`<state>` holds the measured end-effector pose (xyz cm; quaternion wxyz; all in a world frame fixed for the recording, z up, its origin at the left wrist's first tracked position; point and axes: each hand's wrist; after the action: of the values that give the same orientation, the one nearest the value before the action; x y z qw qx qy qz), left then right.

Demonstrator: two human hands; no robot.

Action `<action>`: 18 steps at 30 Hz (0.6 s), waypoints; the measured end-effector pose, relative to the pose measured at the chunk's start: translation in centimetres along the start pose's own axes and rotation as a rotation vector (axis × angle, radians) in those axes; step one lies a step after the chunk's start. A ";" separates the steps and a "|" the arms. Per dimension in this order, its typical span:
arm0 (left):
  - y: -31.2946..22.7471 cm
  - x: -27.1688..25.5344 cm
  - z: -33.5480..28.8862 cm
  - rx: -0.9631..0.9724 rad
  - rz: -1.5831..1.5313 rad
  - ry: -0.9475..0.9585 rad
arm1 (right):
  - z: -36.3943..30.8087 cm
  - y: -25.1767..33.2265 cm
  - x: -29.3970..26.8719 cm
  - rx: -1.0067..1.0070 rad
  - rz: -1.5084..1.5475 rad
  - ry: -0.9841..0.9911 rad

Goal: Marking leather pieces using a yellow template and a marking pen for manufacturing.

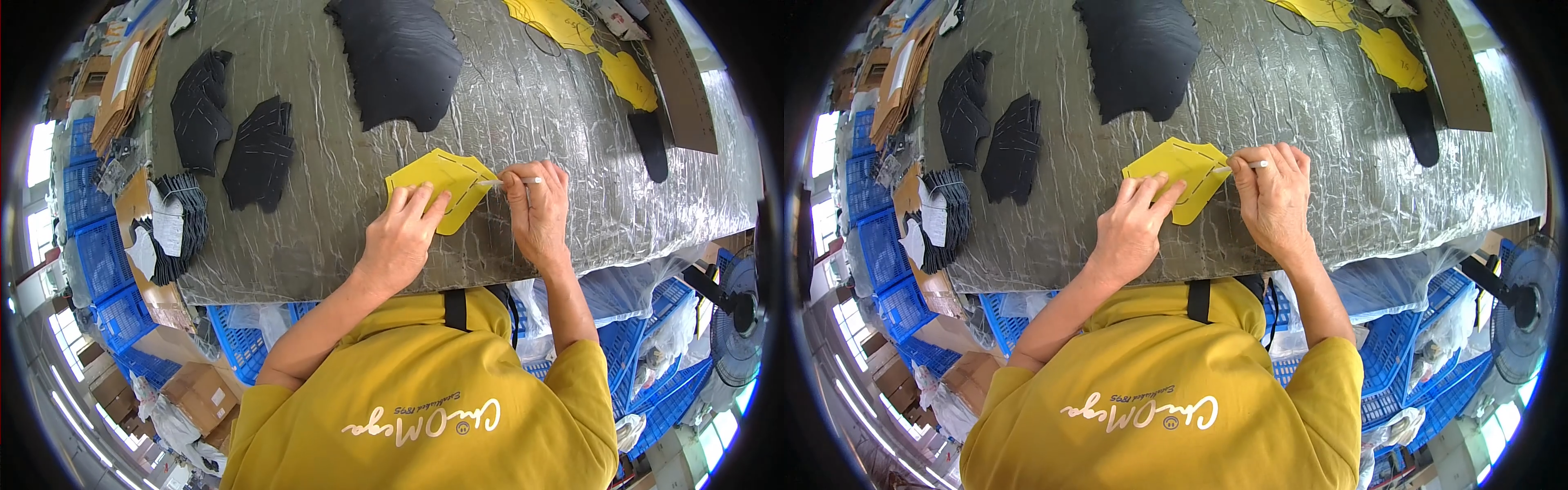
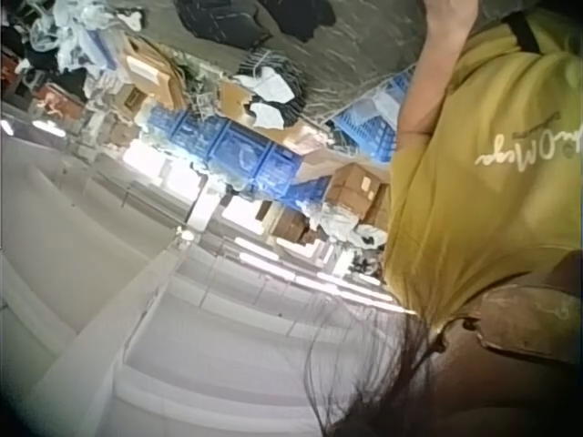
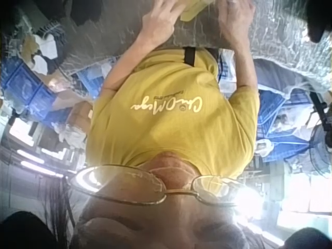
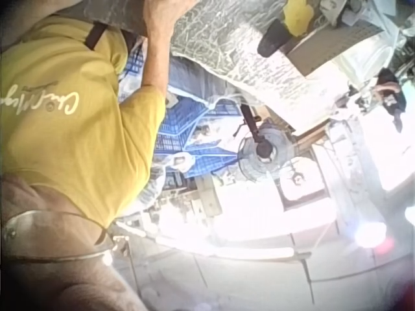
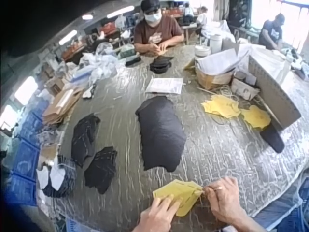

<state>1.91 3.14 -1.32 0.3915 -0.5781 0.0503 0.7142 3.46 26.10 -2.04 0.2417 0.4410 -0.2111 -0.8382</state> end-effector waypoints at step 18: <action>0.0 0.1 -0.1 0.033 0.026 -0.024 | 2.7 0.7 1.4 0.192 0.017 0.075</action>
<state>1.95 3.15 -1.47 0.3923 -0.5622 0.0648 0.7251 0.66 25.05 -1.14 0.2133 0.4911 -0.2850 -0.7950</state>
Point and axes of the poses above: each hand's wrist, its own z-axis towards the middle knuckle, its own x-axis out of the palm, y = z × x, and after that the axes turned 13 degrees about -y, right-handed
